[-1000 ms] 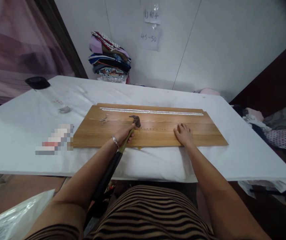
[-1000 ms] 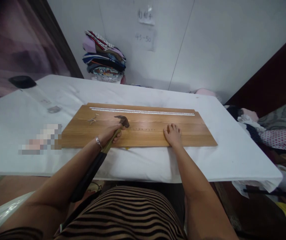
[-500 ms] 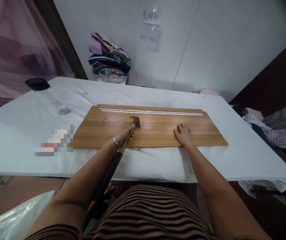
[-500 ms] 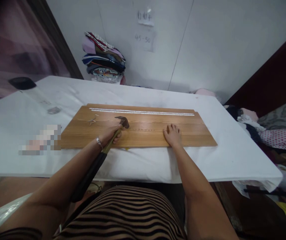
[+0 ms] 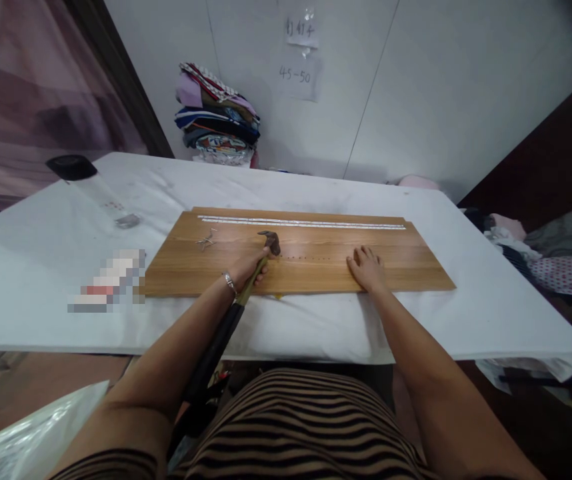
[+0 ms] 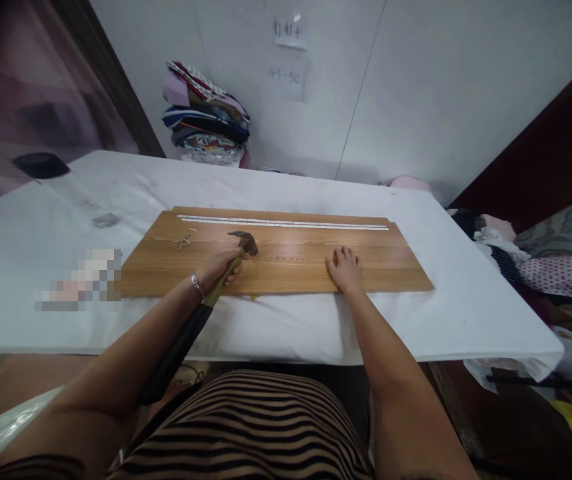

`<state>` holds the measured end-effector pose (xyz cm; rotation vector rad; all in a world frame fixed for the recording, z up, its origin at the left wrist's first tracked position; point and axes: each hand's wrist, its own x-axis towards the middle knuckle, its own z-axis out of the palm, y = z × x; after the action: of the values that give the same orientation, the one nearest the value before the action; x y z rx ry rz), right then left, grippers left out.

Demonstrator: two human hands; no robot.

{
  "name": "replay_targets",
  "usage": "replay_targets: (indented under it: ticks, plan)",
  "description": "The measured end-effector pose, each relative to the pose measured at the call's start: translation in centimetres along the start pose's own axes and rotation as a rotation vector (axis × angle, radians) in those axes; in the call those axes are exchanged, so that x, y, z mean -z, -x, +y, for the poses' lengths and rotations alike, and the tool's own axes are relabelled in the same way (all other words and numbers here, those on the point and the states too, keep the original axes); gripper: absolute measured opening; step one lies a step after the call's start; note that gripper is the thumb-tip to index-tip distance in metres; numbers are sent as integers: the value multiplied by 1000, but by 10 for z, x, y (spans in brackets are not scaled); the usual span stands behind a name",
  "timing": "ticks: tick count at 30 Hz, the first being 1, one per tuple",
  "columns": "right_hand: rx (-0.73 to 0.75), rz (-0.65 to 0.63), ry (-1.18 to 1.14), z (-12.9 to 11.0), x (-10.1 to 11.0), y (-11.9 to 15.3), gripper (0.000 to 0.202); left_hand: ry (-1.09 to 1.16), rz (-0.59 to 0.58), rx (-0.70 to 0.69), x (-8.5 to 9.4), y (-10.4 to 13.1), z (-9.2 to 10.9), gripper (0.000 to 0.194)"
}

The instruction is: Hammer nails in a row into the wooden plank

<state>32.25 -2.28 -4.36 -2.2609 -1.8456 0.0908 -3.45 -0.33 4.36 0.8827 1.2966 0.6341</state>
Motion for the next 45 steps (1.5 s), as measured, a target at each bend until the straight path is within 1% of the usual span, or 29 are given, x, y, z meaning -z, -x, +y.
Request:
replay_targets:
  ticks: [8, 13, 18, 25, 34, 40, 45]
  plan:
    - [-7, -2, 2, 0, 0, 0, 54, -1, 9, 0, 0, -1, -1, 31]
    - [-12, 0, 3, -1, 1, 1, 54, 15, -10, 4, -2, 1, 0, 31]
    - [-11, -8, -3, -2, 2, 1, 55, 5, 7, 3, -2, 1, 0, 30]
    - [-25, -17, -2, -4, 4, 2, 55, 4, -6, 3, 1, -1, -2, 31]
    - [-18, -6, -4, -2, 1, 1, 54, 10, -25, -1, 2, -2, -4, 34]
    - [-13, -3, -13, -3, 3, 2, 55, -1, -4, 19, 1, -2, -3, 32]
    - [-16, -11, -6, -3, 4, 2, 56, 11, -23, 1, 1, -1, -2, 31]
